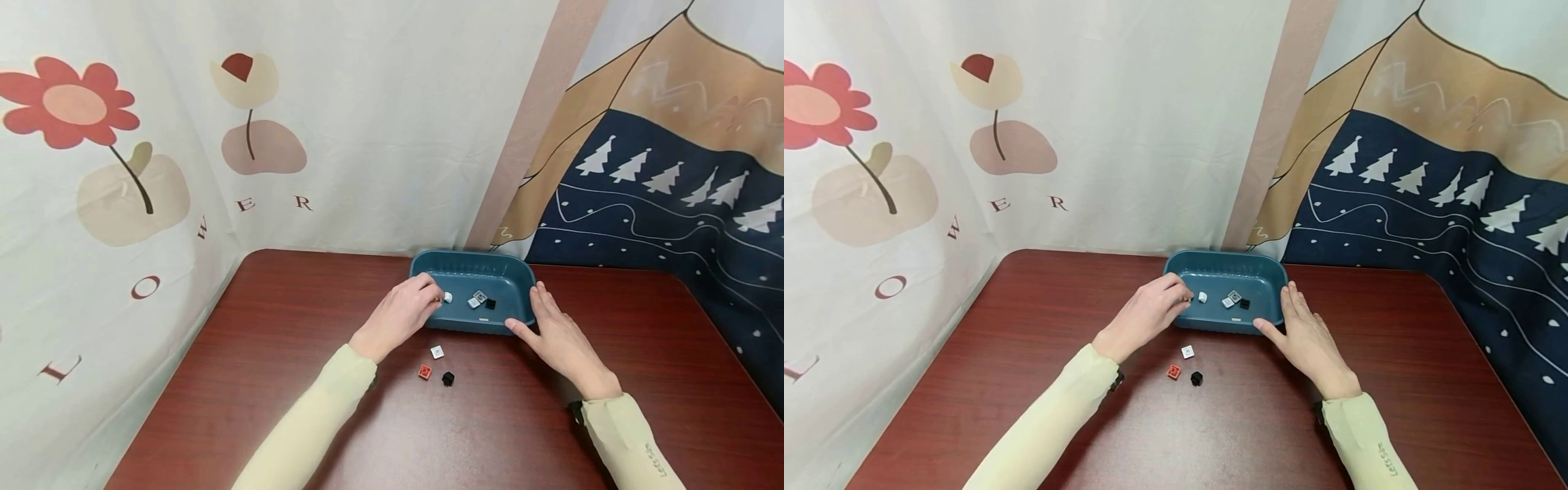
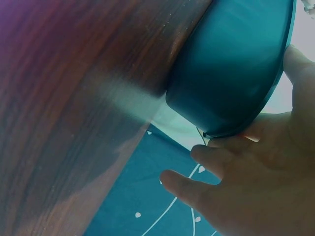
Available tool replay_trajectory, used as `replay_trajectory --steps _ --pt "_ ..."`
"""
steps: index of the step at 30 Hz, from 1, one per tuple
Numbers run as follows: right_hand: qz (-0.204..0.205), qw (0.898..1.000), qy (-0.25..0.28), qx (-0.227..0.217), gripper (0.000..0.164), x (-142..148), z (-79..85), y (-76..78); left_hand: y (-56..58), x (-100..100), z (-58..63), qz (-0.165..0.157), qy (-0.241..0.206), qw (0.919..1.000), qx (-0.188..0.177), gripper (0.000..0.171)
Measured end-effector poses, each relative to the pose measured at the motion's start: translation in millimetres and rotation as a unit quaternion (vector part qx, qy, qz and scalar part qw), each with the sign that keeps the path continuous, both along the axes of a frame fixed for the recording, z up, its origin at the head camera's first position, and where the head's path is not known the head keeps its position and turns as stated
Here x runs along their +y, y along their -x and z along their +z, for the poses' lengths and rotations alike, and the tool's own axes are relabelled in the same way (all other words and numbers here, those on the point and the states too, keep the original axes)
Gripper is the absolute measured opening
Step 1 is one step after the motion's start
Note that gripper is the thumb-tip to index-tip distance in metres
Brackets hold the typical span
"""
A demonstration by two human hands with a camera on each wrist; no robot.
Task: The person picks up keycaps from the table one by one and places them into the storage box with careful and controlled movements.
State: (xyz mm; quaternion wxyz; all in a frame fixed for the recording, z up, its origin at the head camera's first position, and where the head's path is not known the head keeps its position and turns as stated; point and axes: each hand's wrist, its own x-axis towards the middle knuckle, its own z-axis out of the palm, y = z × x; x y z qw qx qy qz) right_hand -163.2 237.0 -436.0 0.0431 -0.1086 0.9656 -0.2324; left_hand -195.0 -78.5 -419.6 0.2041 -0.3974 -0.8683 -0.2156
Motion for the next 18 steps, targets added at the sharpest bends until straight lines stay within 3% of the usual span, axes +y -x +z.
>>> replay_trajectory --steps 7,18 --pt "0.001 1.000 -0.001 0.002 0.104 1 -1.0 0.0 10.3 7 -4.1 0.030 0.009 0.9970 -0.071 0.012" --pt "0.000 1.000 -0.002 0.002 0.103 1 -0.5 -0.1 27.4 22 -0.5 0.071 0.094 0.9864 -0.115 0.015"
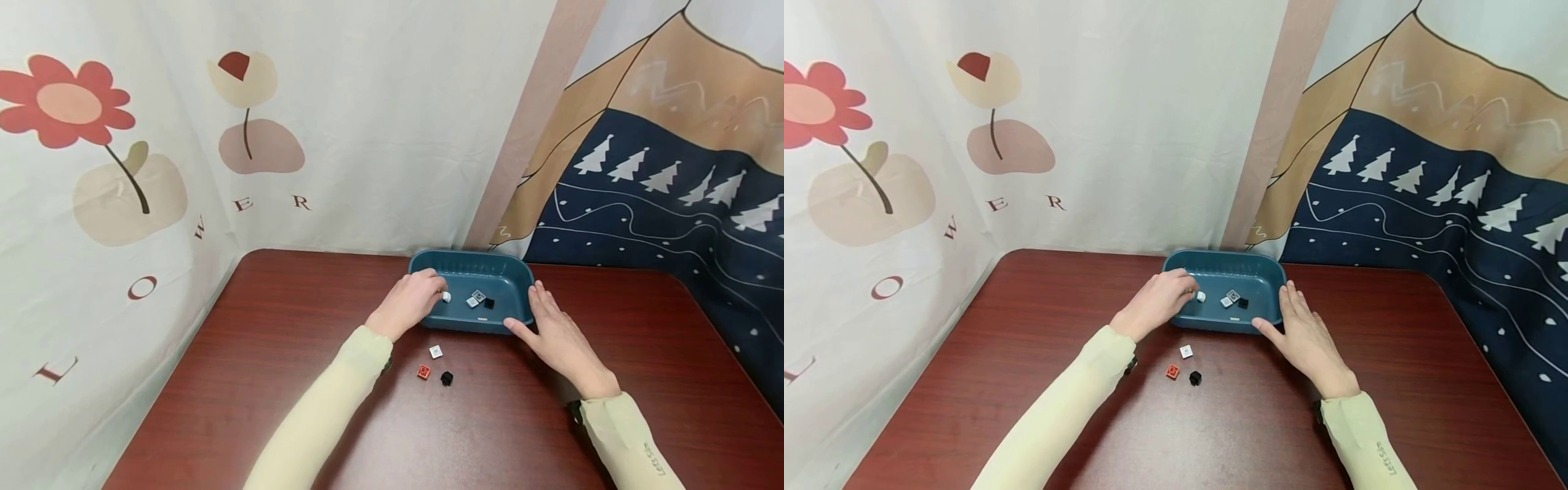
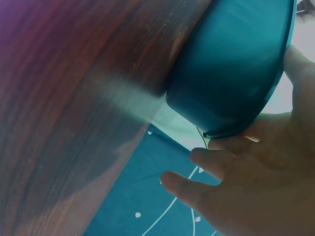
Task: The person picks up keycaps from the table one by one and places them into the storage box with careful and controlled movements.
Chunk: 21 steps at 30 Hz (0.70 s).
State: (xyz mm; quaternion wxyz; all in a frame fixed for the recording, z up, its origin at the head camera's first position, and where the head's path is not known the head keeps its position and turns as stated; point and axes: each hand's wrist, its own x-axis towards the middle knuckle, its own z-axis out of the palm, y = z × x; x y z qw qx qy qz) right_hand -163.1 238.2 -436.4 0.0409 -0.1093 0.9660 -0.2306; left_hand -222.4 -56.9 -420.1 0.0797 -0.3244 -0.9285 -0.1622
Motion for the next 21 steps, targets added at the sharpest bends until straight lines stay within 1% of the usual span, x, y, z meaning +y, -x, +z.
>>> replay_trajectory --steps 2,6,9,11,14,16,18,21 --pt "-0.001 1.000 -0.001 -0.001 0.104 0 0.2 0.3 3.3 3 0.4 0.005 0.013 0.9999 -0.009 0.015" --pt "-0.001 1.000 -0.002 -0.003 0.104 -1 0.5 0.2 7.6 7 -0.2 0.014 0.056 0.9979 -0.029 0.017" --pt "-0.002 1.000 -0.001 -0.003 0.104 0 0.6 0.2 8.8 10 -0.9 0.015 0.089 0.9954 -0.031 0.018" --pt "-0.002 1.000 0.000 -0.003 0.104 0 0.6 0.3 9.6 12 -1.2 0.017 0.100 0.9944 -0.028 0.019" --pt "-0.003 1.000 0.000 -0.003 0.104 -1 0.2 0.1 10.4 12 -0.9 0.023 0.104 0.9938 -0.032 0.021" --pt "-0.004 1.000 0.000 -0.004 0.104 -1 -0.2 0.1 10.8 12 -1.1 0.024 0.105 0.9938 -0.027 0.023" --pt "-0.004 1.000 0.000 -0.006 0.104 -1 -0.3 0.0 10.3 10 -0.6 0.024 0.102 0.9944 -0.016 0.024" --pt "-0.005 1.000 -0.001 -0.006 0.104 0 0.1 0.0 8.4 8 0.9 0.019 0.090 0.9957 0.014 0.021"
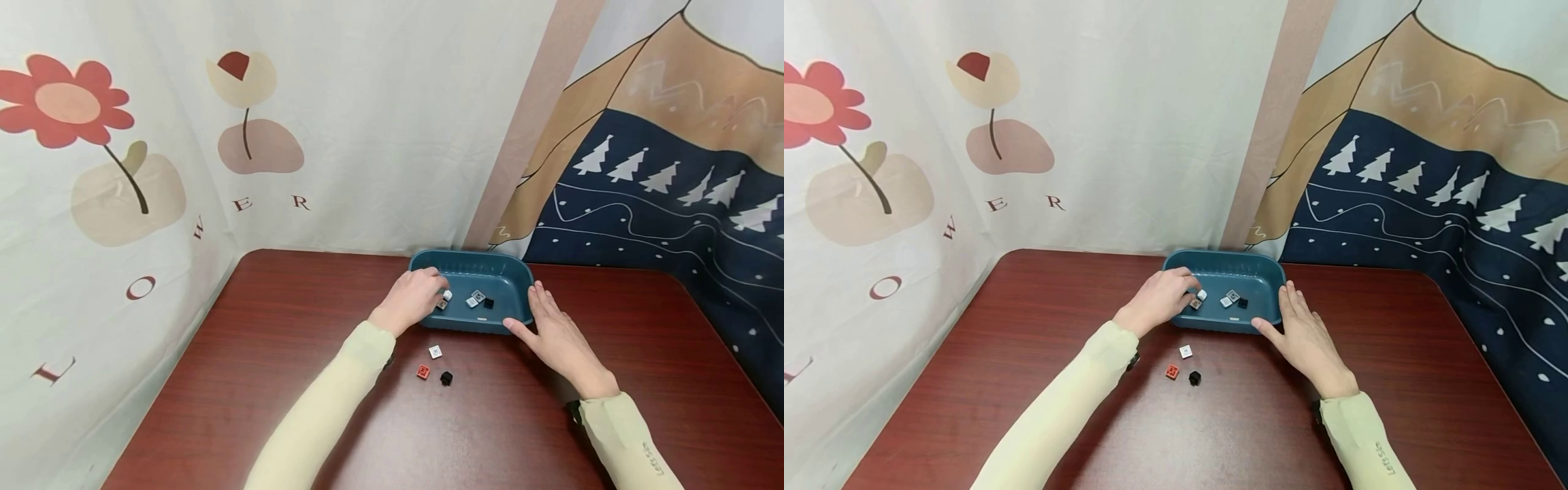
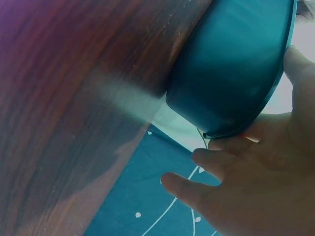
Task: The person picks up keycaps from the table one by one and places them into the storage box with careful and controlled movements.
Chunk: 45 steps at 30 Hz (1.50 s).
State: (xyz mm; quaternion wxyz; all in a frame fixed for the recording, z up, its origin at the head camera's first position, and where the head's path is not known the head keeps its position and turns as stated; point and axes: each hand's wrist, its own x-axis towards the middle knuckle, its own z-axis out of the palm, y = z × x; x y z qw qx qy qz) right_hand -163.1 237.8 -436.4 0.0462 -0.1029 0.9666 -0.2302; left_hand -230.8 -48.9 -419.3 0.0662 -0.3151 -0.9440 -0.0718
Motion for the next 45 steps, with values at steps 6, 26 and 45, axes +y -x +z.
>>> replay_trajectory --steps 6,26,45 --pt "0.001 1.000 0.002 0.000 0.104 0 0.9 -0.6 -10.0 -5 5.3 -0.023 -0.035 0.9981 0.045 0.022" --pt "0.001 1.000 0.000 -0.003 0.104 -1 2.1 -1.0 -53.7 -42 -2.4 -0.102 -0.083 0.9825 0.132 0.030" --pt "0.002 1.000 0.003 -0.002 0.104 0 1.5 -1.0 -88.0 -43 -13.8 -0.168 -0.007 0.9779 0.125 0.032"
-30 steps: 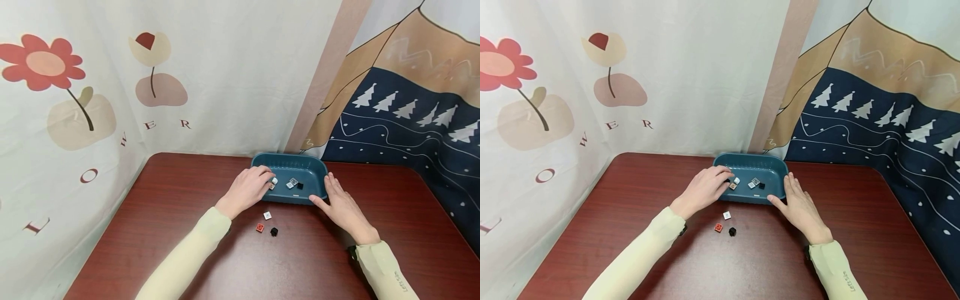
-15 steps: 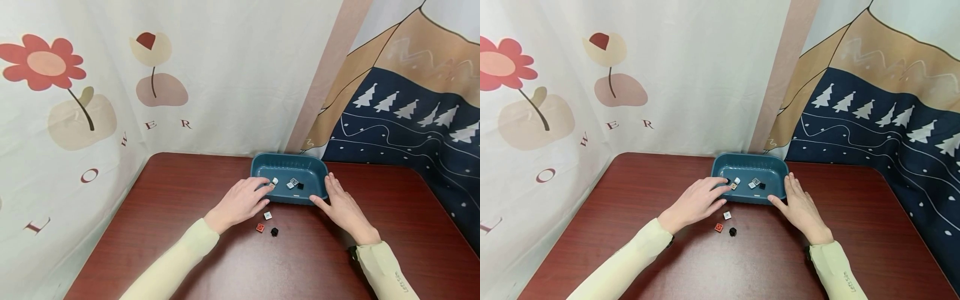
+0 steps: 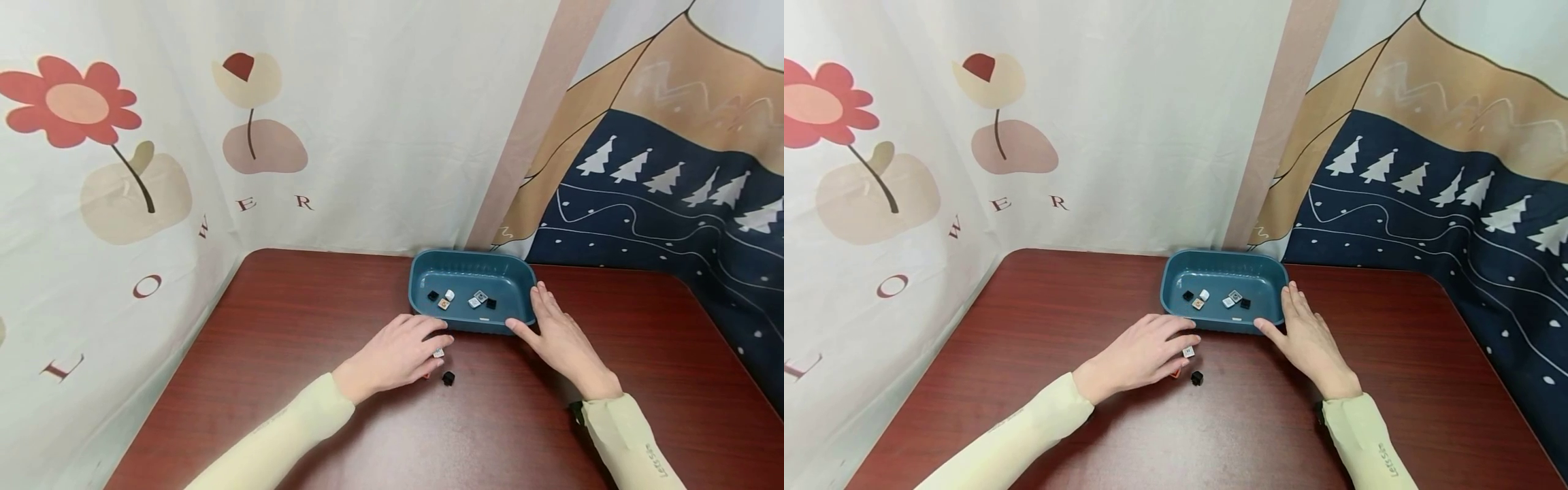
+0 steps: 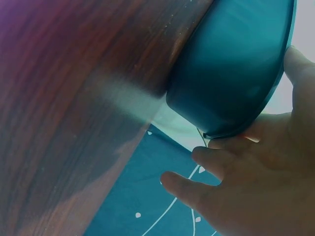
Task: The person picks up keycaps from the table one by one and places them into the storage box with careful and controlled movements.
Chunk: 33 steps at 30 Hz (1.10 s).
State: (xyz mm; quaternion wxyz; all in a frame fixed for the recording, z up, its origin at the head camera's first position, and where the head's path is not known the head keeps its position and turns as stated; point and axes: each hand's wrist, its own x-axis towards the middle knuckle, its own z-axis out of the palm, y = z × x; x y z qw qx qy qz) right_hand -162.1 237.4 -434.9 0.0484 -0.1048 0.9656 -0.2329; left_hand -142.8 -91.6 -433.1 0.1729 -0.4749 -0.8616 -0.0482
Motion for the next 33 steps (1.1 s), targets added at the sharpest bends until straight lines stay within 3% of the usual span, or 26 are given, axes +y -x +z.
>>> replay_trajectory --steps 11,17,33 --pt "0.003 1.000 0.000 0.000 0.104 -2 0.3 0.5 -9.1 -8 -6.4 -0.011 0.070 0.9973 -0.019 0.023" --pt "0.001 1.000 0.000 0.001 0.104 -2 0.3 -0.1 -11.1 -7 -10.1 -0.031 0.097 0.9948 -0.005 0.025" --pt "0.000 1.000 0.000 0.002 0.104 -1 0.6 -0.6 -14.3 -9 -9.9 -0.029 0.149 0.9883 0.019 0.026"
